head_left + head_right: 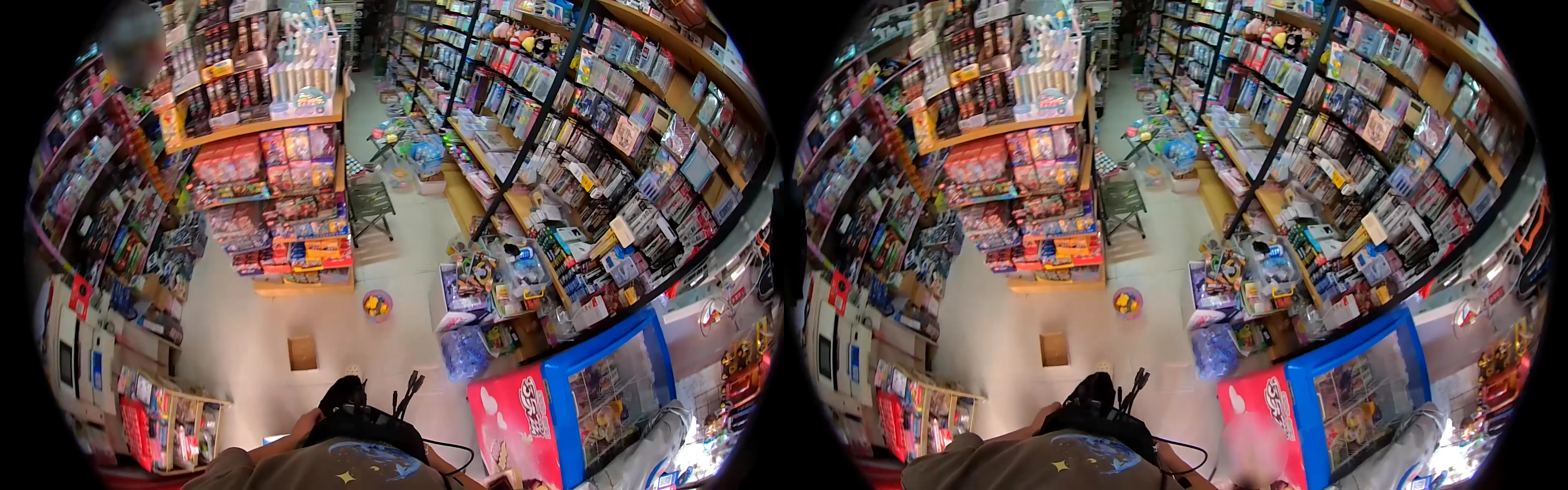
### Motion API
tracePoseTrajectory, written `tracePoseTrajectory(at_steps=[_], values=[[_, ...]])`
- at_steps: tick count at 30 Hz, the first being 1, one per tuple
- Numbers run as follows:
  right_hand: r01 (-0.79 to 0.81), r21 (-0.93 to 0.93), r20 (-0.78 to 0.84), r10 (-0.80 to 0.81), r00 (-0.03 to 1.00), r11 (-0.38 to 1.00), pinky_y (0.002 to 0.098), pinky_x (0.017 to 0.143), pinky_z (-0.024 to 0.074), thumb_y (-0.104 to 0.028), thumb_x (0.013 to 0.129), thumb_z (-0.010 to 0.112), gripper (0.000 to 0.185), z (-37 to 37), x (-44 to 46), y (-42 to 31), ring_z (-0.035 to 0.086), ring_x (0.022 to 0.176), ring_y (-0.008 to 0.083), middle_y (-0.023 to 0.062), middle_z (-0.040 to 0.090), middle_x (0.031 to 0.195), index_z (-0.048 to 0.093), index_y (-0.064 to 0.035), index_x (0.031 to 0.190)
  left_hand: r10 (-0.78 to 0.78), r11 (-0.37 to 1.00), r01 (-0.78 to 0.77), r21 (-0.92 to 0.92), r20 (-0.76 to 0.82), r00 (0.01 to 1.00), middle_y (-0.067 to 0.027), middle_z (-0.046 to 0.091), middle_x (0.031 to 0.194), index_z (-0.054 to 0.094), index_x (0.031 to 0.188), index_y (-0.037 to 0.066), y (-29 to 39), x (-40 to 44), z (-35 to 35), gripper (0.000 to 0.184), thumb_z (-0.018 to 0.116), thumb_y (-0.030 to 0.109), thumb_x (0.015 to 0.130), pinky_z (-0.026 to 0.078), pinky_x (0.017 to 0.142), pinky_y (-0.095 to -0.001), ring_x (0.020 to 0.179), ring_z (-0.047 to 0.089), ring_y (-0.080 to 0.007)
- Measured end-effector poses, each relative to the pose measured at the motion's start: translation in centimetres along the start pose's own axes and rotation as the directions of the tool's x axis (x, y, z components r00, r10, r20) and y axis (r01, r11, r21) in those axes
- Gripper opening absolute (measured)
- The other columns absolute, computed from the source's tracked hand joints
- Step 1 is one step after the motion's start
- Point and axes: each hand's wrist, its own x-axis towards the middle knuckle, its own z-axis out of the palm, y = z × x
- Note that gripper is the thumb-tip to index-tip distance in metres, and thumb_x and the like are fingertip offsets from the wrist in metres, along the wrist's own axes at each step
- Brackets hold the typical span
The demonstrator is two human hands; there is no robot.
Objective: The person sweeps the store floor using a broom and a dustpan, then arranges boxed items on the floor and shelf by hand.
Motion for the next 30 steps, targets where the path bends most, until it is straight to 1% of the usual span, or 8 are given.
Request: tracePoseTrajectory(at_steps=[4,8,13,16,17,18,24,30], values=[[-0.001,-0.093,-0.152,-0.013,0.988,0.996,0.0294,0.062,0.043,-0.009,0.07,0.056,0.012,1.7,6.4,-4.3,0.053,0.07,0.0158,0.0058,0.055,0.074,0.056,-0.0022,0.08,0.036,0.998,-0.037,0.041,0.029,0.999,-0.015,0.056,0.07,0.053,0.075,0.003,5.5,11.6,-5.1,0.018,0.055,0.021,0.076,0.042,0.06,-0.0322,0.065,0.053,-0.0221],[-0.03,-0.118,-0.275,-0.004,0.961,0.993,0.0288,0.063,0.0433,-0.008,0.07,0.058,0.014,2.8,11.7,-7.8,0.054,0.071,0.0154,0.0061,0.057,0.075,0.057,-0.0017,0.082,-0.056,0.991,-0.002,0.131,0.442,0.895,-0.0108,0.057,0.074,0.056,0.074,0.002,12.3,18.9,-9.3,0.024,0.054,0.026,0.077,0.042,0.066,-0.032,0.073,0.052,-0.0185],[-0.181,0.268,0.011,0.185,0.983,0.946,0.0299,0.063,0.0442,-0.018,0.073,0.058,0.019,-0.9,17.6,-10.5,0.058,0.071,0.023,0.0169,0.058,0.075,0.057,-0.0002,0.081,0.06,0.996,-0.086,-0.002,0.727,0.684,-0.0155,0.059,0.082,0.056,0.083,0.005,9.3,29.7,-10.7,0.026,0.053,0.029,0.076,0.043,0.068,-0.0365,0.078,0.057,-0.0253],[-0.431,0.716,0.442,0.121,0.889,0.549,0.0232,0.062,0.042,-0.006,0.079,0.047,0.017,-5.3,20.3,-12.7,0.053,0.068,0.011,0.006,0.058,0.077,0.058,0.0029,0.089,0.005,0.988,-0.119,0.102,0.739,0.673,-0.0159,0.059,0.083,0.056,0.084,0.005,14.7,35.2,-10.6,0.026,0.052,0.029,0.076,0.043,0.068,-0.037,0.079,0.057,-0.0263],[-0.197,0.366,0.443,0.016,0.897,0.91,0.0227,0.062,0.0418,-0.008,0.081,0.046,0.019,-8.0,22.0,-15.1,0.053,0.069,0.0108,0.0055,0.058,0.078,0.058,0.0021,0.09,0.005,0.983,-0.141,0.122,0.735,0.678,-0.0161,0.059,0.083,0.056,0.085,0.006,16.6,37.5,-9.7,0.026,0.052,0.03,0.076,0.043,0.068,-0.0372,0.079,0.057,-0.0267],[0.133,-0.078,0.486,-0.079,0.871,0.988,0.0222,0.063,0.0416,-0.009,0.082,0.044,0.02,-10.5,24.0,-17.6,0.054,0.069,0.0107,0.0051,0.058,0.079,0.058,0.0013,0.092,0.017,0.977,-0.166,0.134,0.724,0.689,-0.0162,0.059,0.083,0.056,0.085,0.006,18.7,40.0,-8.5,0.026,0.052,0.03,0.076,0.043,0.068,-0.0374,0.08,0.057,-0.0271],[-0.489,0.357,0.662,0.154,0.734,0.796,0.0201,0.059,0.0396,-0.009,0.082,0.044,0.023,-17.6,39.4,-22.4,0.053,0.067,0.0077,0.0021,0.059,0.078,0.056,-0.0028,0.1,0.062,0.944,-0.249,0.217,0.622,0.78,-0.017,0.059,0.085,0.056,0.088,0.007,29.9,52.0,-5.2,0.027,0.051,0.03,0.076,0.043,0.069,-0.0386,0.081,0.057,-0.0292],[-0.4,0.501,0.49,0.13,0.862,0.767,0.0194,0.059,0.0393,-0.009,0.082,0.045,0.026,-22.9,45.7,-29.1,0.052,0.067,0.0067,0.0017,0.059,0.082,0.056,-0.0037,0.105,0.169,0.859,-0.338,0.385,0.409,0.897,-0.0179,0.059,0.087,0.056,0.091,0.008,35.5,57.2,-6.2,0.028,0.049,0.03,0.076,0.043,0.069,-0.0397,0.083,0.057,-0.0314]])
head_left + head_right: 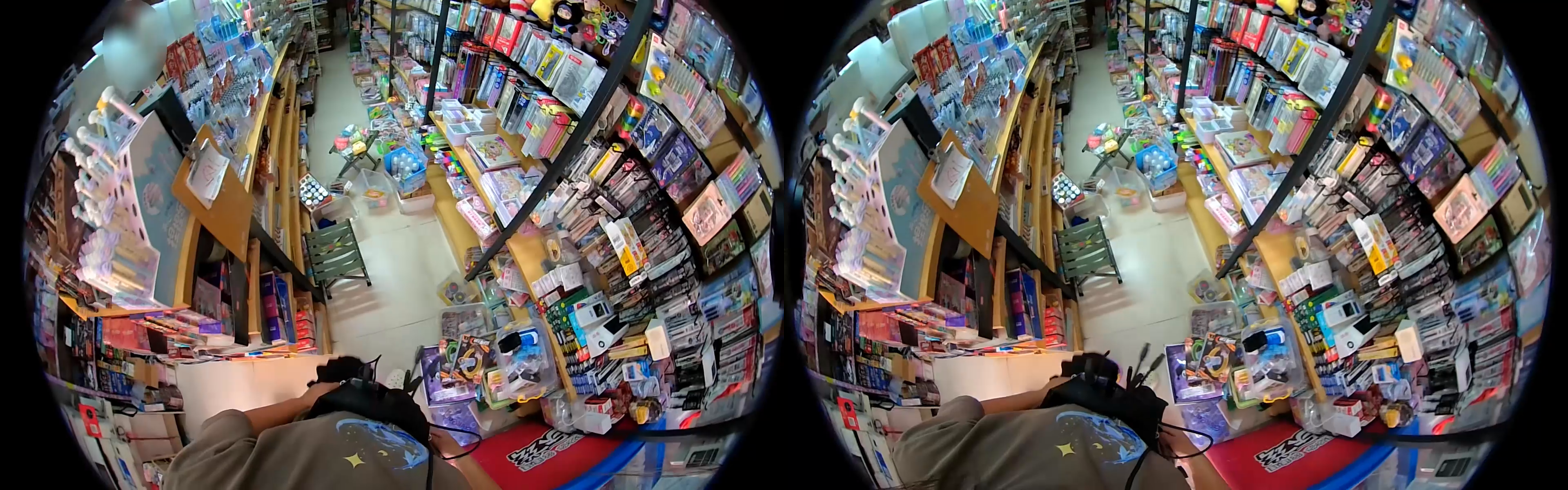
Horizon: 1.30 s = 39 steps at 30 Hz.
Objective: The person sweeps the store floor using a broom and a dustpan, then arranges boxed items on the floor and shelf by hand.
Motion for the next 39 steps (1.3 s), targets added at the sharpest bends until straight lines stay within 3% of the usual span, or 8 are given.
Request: tracePoseTrajectory(at_steps=[5,9,11,16,18,22,24,39], values=[[0.296,0.03,-0.172,-0.287,0.942,0.955,0.0263,0.061,0.0429,-0.008,0.081,0.045,0.029,-2.2,4.4,0.5,0.056,0.069,0.0111,0.0029,0.062,0.083,0.054,-0.0039,0.108,-0.079,0.977,0.058,0.206,0.097,0.992,-0.0169,0.06,0.088,0.055,0.097,0.012,9.6,5.8,-8.5,0.03,0.045,0.031,0.077,0.043,0.07,-0.0437,0.085,0.056,-0.0353],[-0.04,-0.712,-0.304,-0.256,0.917,0.701,0.0292,0.072,0.0426,-0.002,0.08,0.038,0.028,-1.9,5.0,-5.1,0.055,0.09,0.0192,0.0141,0.059,0.097,0.054,-0.0008,0.103,-0.073,0.948,0.017,0.317,0.167,0.983,-0.0169,0.06,0.088,0.057,0.094,0.011,11.3,10.8,-11.6,0.027,0.044,0.029,0.077,0.043,0.07,-0.0441,0.085,0.057,-0.0328],[0.232,-0.676,-0.278,-0.533,0.799,0.7,0.0297,0.069,0.0427,-0.002,0.081,0.036,0.027,-1.3,5.7,-6.4,0.055,0.089,0.0193,0.0129,0.058,0.098,0.054,-0.0013,0.1,-0.044,0.948,-0.018,0.317,0.187,0.981,-0.0169,0.06,0.088,0.058,0.093,0.011,11.5,13.3,-13.0,0.027,0.044,0.029,0.077,0.044,0.07,-0.0431,0.085,0.057,-0.0326],[0.256,-0.285,-0.557,-0.377,0.74,0.924,0.0297,0.064,0.044,-0.015,0.083,0.047,0.019,-3.1,12.9,-8.0,0.057,0.074,0.0208,0.012,0.059,0.081,0.056,-0.0009,0.093,0.052,0.989,-0.098,0.11,0.359,0.932,-0.0176,0.06,0.087,0.059,0.092,0.006,6.9,23.2,-16.1,0.03,0.048,0.027,0.074,0.043,0.073,-0.0382,0.084,0.057,-0.0322],[0.253,-0.202,-0.577,-0.323,0.75,0.946,0.0295,0.065,0.0444,-0.016,0.084,0.047,0.02,-3.2,16.2,-10.7,0.057,0.074,0.0204,0.0116,0.059,0.082,0.056,-0.001,0.094,0.371,0.923,-0.385,-0.018,0.312,0.875,-0.0191,0.06,0.084,0.059,0.09,0.002,1.6,28.8,-16.5,0.031,0.047,0.026,0.074,0.043,0.072,-0.0388,0.083,0.057,-0.0327],[0.253,-0.037,-0.631,-0.219,0.744,0.967,0.029,0.066,0.0451,-0.017,0.084,0.045,0.022,-2.6,23.5,-17.5,0.057,0.075,0.0197,0.0109,0.059,0.083,0.056,-0.0012,0.096,0.327,0.943,-0.275,-0.189,0.682,0.654,-0.0157,0.06,0.089,0.059,0.091,0.0,-8.1,40.9,-19.9,0.026,0.052,0.02,0.074,0.04,0.075,-0.0373,0.084,0.054,-0.0221],[0.235,0.086,-0.626,-0.13,0.769,0.968,0.0288,0.067,0.0454,-0.018,0.085,0.045,0.023,-1.9,25.2,-19.9,0.057,0.075,0.0193,0.0106,0.06,0.084,0.056,-0.0013,0.097,0.198,0.98,-0.158,-0.121,0.661,0.723,-0.0153,0.06,0.087,0.059,0.09,0.0,-6.5,41.7,-24.7,0.027,0.049,0.022,0.078,0.04,0.073,-0.0382,0.082,0.054,-0.0223],[-0.173,0.791,0.034,0.241,0.97,0.587,0.0271,0.071,0.0481,-0.023,0.087,0.041,0.03,-5.2,34.0,-34.6,0.059,0.077,0.0165,0.0079,0.061,0.088,0.055,-0.0022,0.104,-0.166,0.983,0.048,0.175,0.765,0.622,-0.0182,0.058,0.095,0.058,0.093,0.001,-1.6,51.8,-35.1,0.033,0.045,0.028,0.08,0.04,0.079,-0.0373,0.091,0.054,-0.0292]])
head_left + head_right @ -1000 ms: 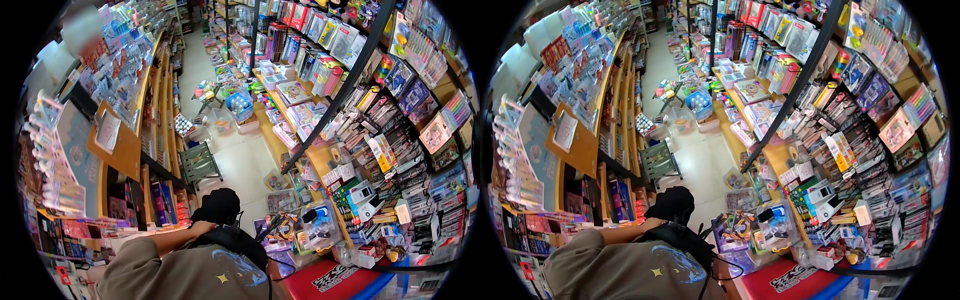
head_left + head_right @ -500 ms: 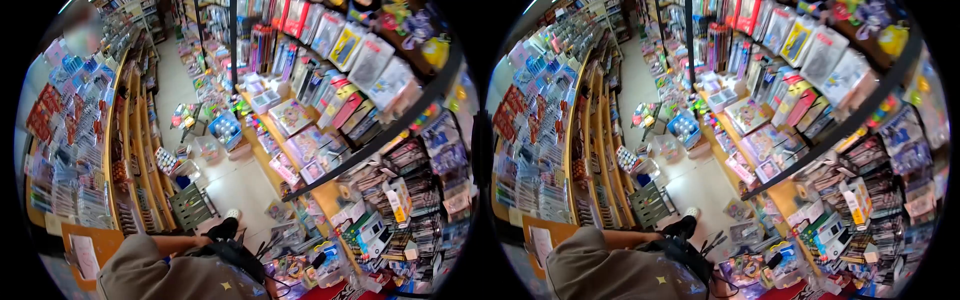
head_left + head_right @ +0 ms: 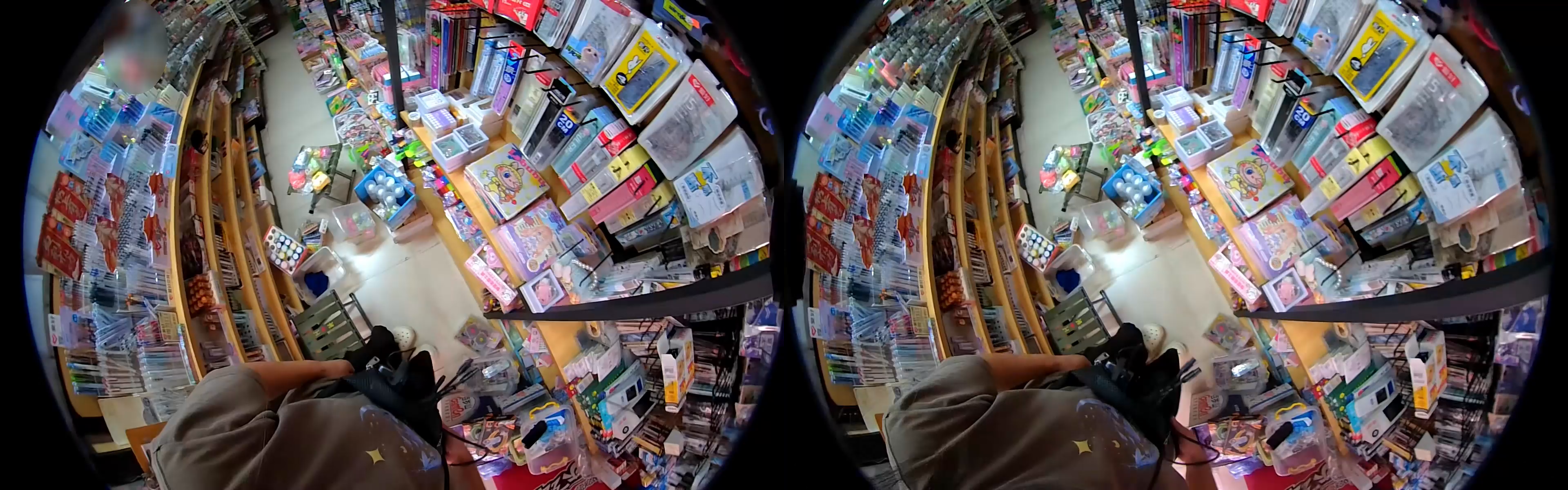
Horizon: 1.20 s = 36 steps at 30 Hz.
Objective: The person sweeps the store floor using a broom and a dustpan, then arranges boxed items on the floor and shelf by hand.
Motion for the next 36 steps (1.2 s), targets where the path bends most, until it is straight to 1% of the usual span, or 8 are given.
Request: tracePoseTrajectory(at_steps=[16,17,19,23,25,26,31,36], values=[[0.341,0.044,-0.025,-0.34,0.94,0.939,0.0273,0.063,0.0473,-0.014,0.082,0.049,0.02,10.9,14.4,-7.4,0.057,0.069,0.0152,0.0052,0.061,0.081,0.056,-0.0006,0.095,0.183,0.915,-0.193,0.353,0.062,0.981,-0.0153,0.057,0.1,0.056,0.103,0.009,-5.7,2.0,-19.8,0.031,0.045,0.023,0.078,0.041,0.082,-0.0368,0.098,0.053,-0.0272],[0.441,0.096,-0.179,-0.42,0.889,0.892,0.0264,0.06,0.0476,-0.007,0.08,0.052,0.017,12.6,16.7,-7.5,0.058,0.065,0.0158,0.0067,0.061,0.077,0.056,0.0021,0.094,0.151,0.911,-0.163,0.378,0.059,0.987,-0.0143,0.057,0.101,0.055,0.105,0.013,-7.1,3.0,-21.8,0.03,0.044,0.023,0.078,0.041,0.081,-0.0371,0.097,0.053,-0.0271],[0.39,-0.859,0.015,-0.748,0.664,0.33,0.0252,0.059,0.0447,-0.007,0.079,0.053,0.012,8.8,24.8,-4.6,0.057,0.065,0.0131,0.0066,0.061,0.072,0.059,0.0014,0.085,-0.075,0.8,-0.036,0.599,0.159,0.984,-0.016,0.056,0.1,0.057,0.098,0.012,0.8,-0.7,-28.4,0.027,0.044,0.025,0.078,0.042,0.077,-0.0395,0.098,0.052,-0.0266],[0.056,-0.997,0.009,-0.622,0.783,0.056,0.0279,0.061,0.0451,-0.007,0.068,0.057,0.017,14.9,24.8,-9.0,0.058,0.064,0.0226,0.0103,0.06,0.071,0.06,-0.0041,0.085,0.226,0.61,-0.377,0.697,0.303,0.926,-0.0161,0.049,0.103,0.056,0.097,0.015,-3.9,3.2,-35.3,0.026,0.05,0.03,0.077,0.04,0.072,-0.043,0.099,0.046,-0.0311],[0.317,-0.929,0.094,-0.711,0.697,0.188,0.0313,0.068,0.0455,-0.007,0.061,0.057,0.027,15.2,25.0,-11.5,0.056,0.078,0.0284,0.0099,0.061,0.084,0.061,-0.0056,0.088,0.392,0.549,-0.485,0.681,0.302,0.869,-0.0142,0.046,0.105,0.056,0.096,0.015,-6.0,6.0,-37.7,0.028,0.052,0.033,0.076,0.037,0.075,-0.0459,0.101,0.042,-0.0309],[0.202,-0.962,0.271,-0.736,0.621,-0.183,0.0331,0.074,0.044,-0.009,0.06,0.057,0.029,8.7,28.4,-9.0,0.054,0.089,0.0277,0.0073,0.06,0.092,0.063,-0.0073,0.088,0.473,0.508,-0.533,0.677,0.298,0.829,-0.0132,0.044,0.105,0.055,0.096,0.015,-7.2,7.9,-38.9,0.029,0.052,0.035,0.076,0.036,0.076,-0.0473,0.103,0.041,-0.0308],[-0.094,-0.976,0.044,-0.598,0.8,-0.198,0.0412,0.087,0.0351,-0.029,0.066,0.061,0.057,6.1,28.4,-13.0,0.041,0.108,0.0355,0.023,0.041,0.119,0.046,-0.0075,0.116,0.541,0.347,-0.638,0.687,0.409,0.735,-0.0124,0.05,0.104,0.057,0.097,0.01,-9.1,16.9,-41.8,0.034,0.053,0.035,0.075,0.032,0.086,-0.0456,0.106,0.041,-0.0297],[0.012,-0.987,0.139,-0.83,0.54,-0.158,0.0425,0.086,0.0358,-0.02,0.064,0.058,0.034,-2.8,33.4,-9.6,0.05,0.095,0.0351,0.0142,0.057,0.098,0.058,-0.0064,0.094,0.598,0.319,-0.69,0.65,0.426,0.678,-0.0093,0.056,0.094,0.058,0.087,0.006,-10.0,20.5,-43.2,0.026,0.053,0.025,0.072,0.036,0.085,-0.0392,0.099,0.048,-0.0277]])
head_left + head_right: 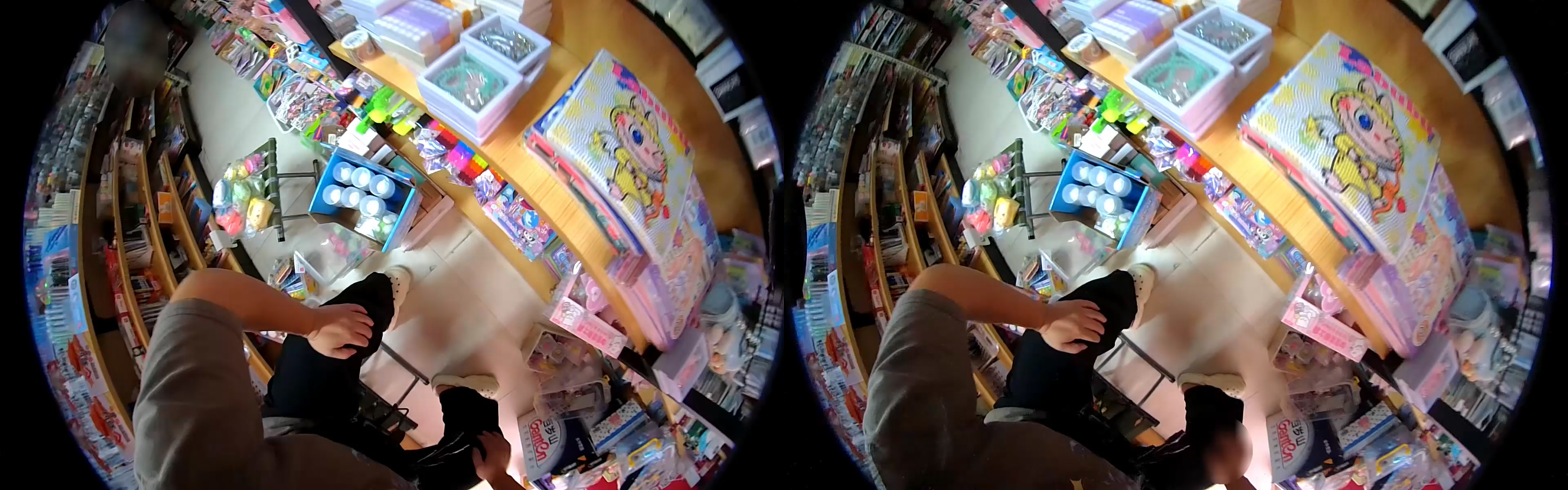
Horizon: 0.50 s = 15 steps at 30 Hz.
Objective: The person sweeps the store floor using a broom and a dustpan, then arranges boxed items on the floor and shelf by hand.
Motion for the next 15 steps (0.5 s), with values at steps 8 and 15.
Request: tracePoseTrajectory(at_steps=[8,15], values=[[0.05,-0.144,-0.143,-0.071,0.987,0.988,0.0433,0.087,0.0345,-0.021,0.073,0.053,0.035,-2.0,1.5,-1.9,0.048,0.097,0.0341,0.0154,0.054,0.103,0.053,-0.0017,0.102,0.048,0.983,-0.023,0.18,-0.139,0.989,-0.0072,0.054,0.1,0.058,0.09,0.007,-1.2,-1.2,0.9,0.032,0.055,0.027,0.065,0.033,0.087,-0.042,0.1,0.047,-0.0262],[0.056,-0.28,-0.273,-0.135,0.952,0.958,0.0431,0.087,0.034,-0.024,0.073,0.053,0.037,1.7,-0.8,-3.0,0.047,0.099,0.0347,0.0143,0.052,0.107,0.052,-0.0039,0.103,0.085,0.933,-0.007,0.361,-0.201,0.976,-0.0072,0.053,0.105,0.058,0.093,0.009,1.3,-4.4,4.9,0.036,0.056,0.029,0.064,0.03,0.09,-0.0433,0.104,0.046,-0.0254]])
